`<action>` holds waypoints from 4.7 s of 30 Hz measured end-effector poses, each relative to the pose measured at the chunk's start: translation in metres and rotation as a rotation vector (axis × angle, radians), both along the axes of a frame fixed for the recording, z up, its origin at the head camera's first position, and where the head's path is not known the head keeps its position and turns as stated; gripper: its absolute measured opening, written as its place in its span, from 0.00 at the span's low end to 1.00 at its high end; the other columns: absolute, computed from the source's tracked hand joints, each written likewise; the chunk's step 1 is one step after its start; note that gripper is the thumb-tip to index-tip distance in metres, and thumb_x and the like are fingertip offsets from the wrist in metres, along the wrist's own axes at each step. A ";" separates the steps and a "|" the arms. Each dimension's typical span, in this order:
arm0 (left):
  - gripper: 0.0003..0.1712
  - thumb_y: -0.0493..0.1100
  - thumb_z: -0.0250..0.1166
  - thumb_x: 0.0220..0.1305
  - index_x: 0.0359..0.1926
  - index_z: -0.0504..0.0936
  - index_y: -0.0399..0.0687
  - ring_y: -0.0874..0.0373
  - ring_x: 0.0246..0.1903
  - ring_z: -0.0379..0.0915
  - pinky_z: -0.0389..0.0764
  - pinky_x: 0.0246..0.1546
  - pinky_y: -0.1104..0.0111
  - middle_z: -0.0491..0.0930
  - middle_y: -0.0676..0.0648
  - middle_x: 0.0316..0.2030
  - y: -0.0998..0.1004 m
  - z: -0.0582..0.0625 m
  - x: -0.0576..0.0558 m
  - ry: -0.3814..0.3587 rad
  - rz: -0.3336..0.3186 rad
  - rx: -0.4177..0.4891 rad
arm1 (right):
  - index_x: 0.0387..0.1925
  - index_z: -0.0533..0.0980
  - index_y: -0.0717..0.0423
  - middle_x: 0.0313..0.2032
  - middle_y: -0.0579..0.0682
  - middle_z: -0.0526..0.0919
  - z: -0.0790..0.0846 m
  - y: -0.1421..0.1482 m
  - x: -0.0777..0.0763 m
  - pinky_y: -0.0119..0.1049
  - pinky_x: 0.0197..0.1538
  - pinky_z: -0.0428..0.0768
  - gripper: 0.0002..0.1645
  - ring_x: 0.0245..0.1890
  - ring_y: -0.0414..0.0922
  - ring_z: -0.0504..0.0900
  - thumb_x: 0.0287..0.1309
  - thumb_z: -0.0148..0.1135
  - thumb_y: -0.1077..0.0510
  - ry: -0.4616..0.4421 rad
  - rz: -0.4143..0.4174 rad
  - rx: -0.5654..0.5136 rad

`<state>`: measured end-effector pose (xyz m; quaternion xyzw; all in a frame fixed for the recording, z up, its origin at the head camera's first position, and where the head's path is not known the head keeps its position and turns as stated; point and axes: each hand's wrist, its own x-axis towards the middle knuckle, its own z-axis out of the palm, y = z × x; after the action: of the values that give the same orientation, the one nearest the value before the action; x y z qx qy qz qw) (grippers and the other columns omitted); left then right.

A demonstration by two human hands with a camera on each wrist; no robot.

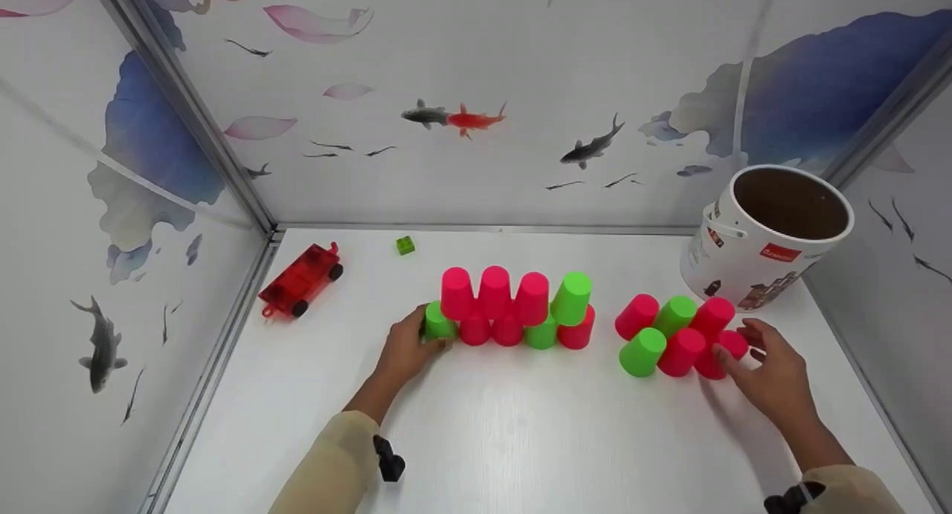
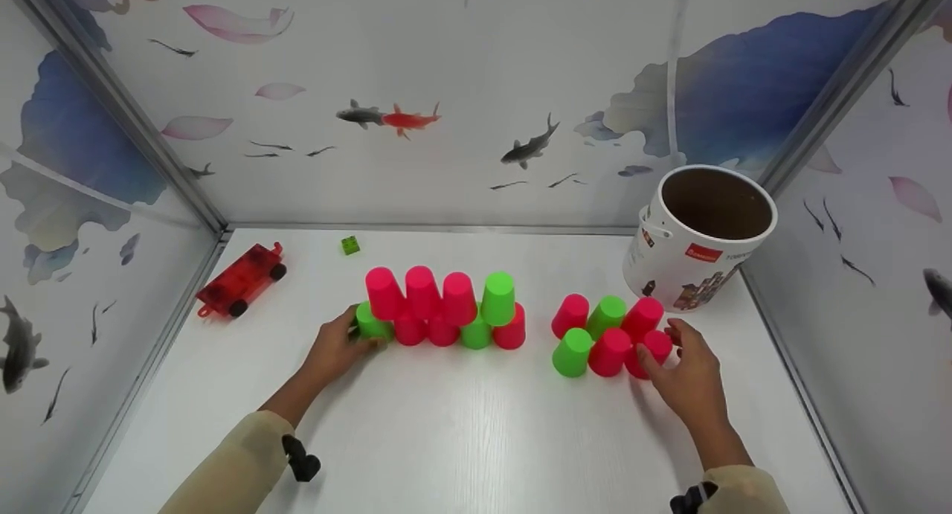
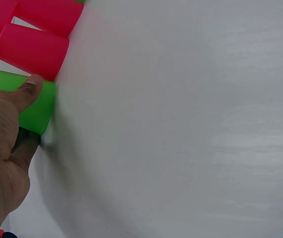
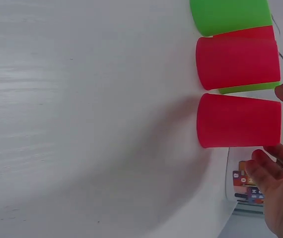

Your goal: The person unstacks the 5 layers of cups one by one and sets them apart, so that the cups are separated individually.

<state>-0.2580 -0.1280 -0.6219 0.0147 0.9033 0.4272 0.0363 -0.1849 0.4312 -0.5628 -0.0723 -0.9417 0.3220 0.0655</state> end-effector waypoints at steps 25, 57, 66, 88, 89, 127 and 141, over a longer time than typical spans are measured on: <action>0.39 0.47 0.79 0.69 0.77 0.76 0.52 0.47 0.70 0.78 0.79 0.76 0.48 0.84 0.47 0.69 0.000 0.000 0.001 -0.005 0.004 0.031 | 0.80 0.70 0.57 0.73 0.62 0.79 0.053 -0.136 -0.057 0.65 0.67 0.85 0.44 0.70 0.66 0.82 0.69 0.78 0.51 0.198 0.375 -0.032; 0.39 0.44 0.79 0.68 0.77 0.76 0.49 0.44 0.71 0.79 0.78 0.76 0.47 0.84 0.44 0.68 -0.001 -0.001 0.002 0.016 -0.008 0.023 | 0.74 0.73 0.62 0.64 0.61 0.86 0.048 -0.146 -0.037 0.58 0.61 0.89 0.42 0.62 0.62 0.89 0.64 0.81 0.59 0.155 0.350 -0.106; 0.39 0.43 0.80 0.68 0.76 0.76 0.49 0.45 0.71 0.78 0.78 0.77 0.47 0.84 0.45 0.69 -0.003 -0.002 0.002 0.012 -0.003 0.032 | 0.71 0.76 0.63 0.59 0.58 0.89 0.035 -0.115 -0.004 0.46 0.58 0.92 0.43 0.59 0.60 0.90 0.56 0.86 0.61 0.239 0.311 -0.069; 0.38 0.44 0.79 0.68 0.75 0.77 0.50 0.47 0.67 0.79 0.80 0.74 0.48 0.85 0.46 0.66 -0.002 -0.001 0.003 0.029 -0.015 0.050 | 0.66 0.78 0.59 0.59 0.55 0.89 -0.005 -0.087 0.041 0.47 0.54 0.93 0.41 0.56 0.57 0.92 0.53 0.88 0.63 0.179 0.268 -0.059; 0.38 0.44 0.79 0.67 0.75 0.77 0.50 0.47 0.67 0.79 0.80 0.74 0.48 0.85 0.46 0.65 -0.002 -0.001 0.002 0.031 -0.017 0.051 | 0.66 0.78 0.59 0.59 0.55 0.89 -0.009 -0.085 0.042 0.53 0.54 0.93 0.40 0.56 0.58 0.92 0.53 0.88 0.63 0.161 0.265 -0.058; 0.38 0.44 0.79 0.68 0.76 0.76 0.50 0.47 0.68 0.79 0.79 0.75 0.48 0.85 0.46 0.67 -0.001 -0.003 0.002 0.029 -0.011 0.031 | 0.64 0.80 0.61 0.58 0.56 0.90 0.014 -0.101 0.017 0.07 0.59 0.71 0.40 0.57 0.60 0.91 0.49 0.89 0.63 0.298 0.304 -0.015; 0.37 0.43 0.78 0.69 0.76 0.77 0.50 0.46 0.68 0.79 0.79 0.75 0.47 0.85 0.45 0.67 0.000 -0.002 0.001 0.033 -0.016 0.045 | 0.75 0.75 0.56 0.68 0.59 0.84 0.043 -0.180 -0.041 0.60 0.61 0.90 0.47 0.66 0.60 0.86 0.58 0.86 0.51 0.220 0.439 -0.029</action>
<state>-0.2570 -0.1281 -0.6238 0.0296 0.8937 0.4470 0.0245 -0.2263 0.2514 -0.5201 0.1683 -0.9174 0.3480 0.0950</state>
